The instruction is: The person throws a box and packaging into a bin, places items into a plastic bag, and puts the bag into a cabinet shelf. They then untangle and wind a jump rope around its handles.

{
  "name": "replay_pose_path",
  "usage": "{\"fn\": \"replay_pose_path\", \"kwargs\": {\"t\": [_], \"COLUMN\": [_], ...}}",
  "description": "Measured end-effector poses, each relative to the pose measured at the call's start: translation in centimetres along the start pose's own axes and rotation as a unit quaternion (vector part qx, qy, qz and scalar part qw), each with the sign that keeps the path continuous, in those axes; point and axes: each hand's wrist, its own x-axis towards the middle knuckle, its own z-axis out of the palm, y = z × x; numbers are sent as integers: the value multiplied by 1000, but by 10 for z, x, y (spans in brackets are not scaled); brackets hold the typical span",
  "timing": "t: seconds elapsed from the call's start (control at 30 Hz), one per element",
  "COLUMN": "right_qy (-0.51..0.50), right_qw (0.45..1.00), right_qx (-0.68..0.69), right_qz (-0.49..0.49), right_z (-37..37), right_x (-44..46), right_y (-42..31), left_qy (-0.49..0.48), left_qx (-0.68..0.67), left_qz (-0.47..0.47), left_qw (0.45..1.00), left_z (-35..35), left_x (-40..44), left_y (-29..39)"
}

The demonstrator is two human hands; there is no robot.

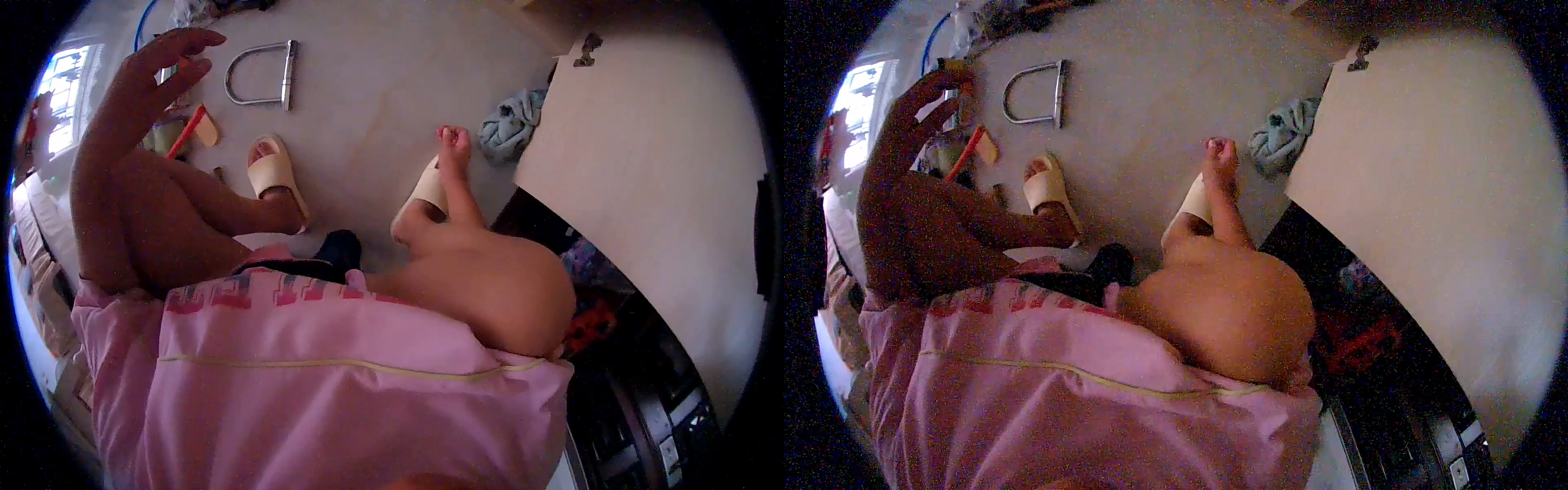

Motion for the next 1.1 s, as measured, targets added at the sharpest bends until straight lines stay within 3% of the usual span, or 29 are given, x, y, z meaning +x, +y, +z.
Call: {"fn": "replay_pose_path", "kwargs": {"t": [0.03,0.13,0.23,0.33,0.43,0.63,0.87,0.97,1.07,1.1], "right_qy": [21,-5,-93,-148,-250,-380,-408,-411,-406,-405], "right_qw": [990,960,910,901,913,912,908,908,912,912], "right_qx": [132,236,371,396,323,138,92,78,67,63], "right_qz": [46,150,160,99,6,-73,-14,-13,-13,-18], "right_z": [-4,-11,-14,-9,-7,0,36,55,73,79], "right_x": [-3,-9,-7,-11,-15,-30,-78,-101,-117,-122], "right_y": [-1,-21,-51,-115,-190,-316,-419,-437,-438,-438], "left_qy": [6,8,18,23,42,49,86,140,210,225], "left_qx": [19,7,-28,-6,-21,-47,-89,-239,-377,-343], "left_qz": [13,8,63,50,72,128,170,154,184,207], "left_qw": [1000,1000,997,998,996,989,978,948,883,888], "left_z": [1,1,0,3,6,5,4,-3,-5,-7], "left_x": [-2,-4,-3,-1,-6,-13,-20,-30,-39,-41], "left_y": [2,0,-2,-5,4,11,15,35,56,57]}}
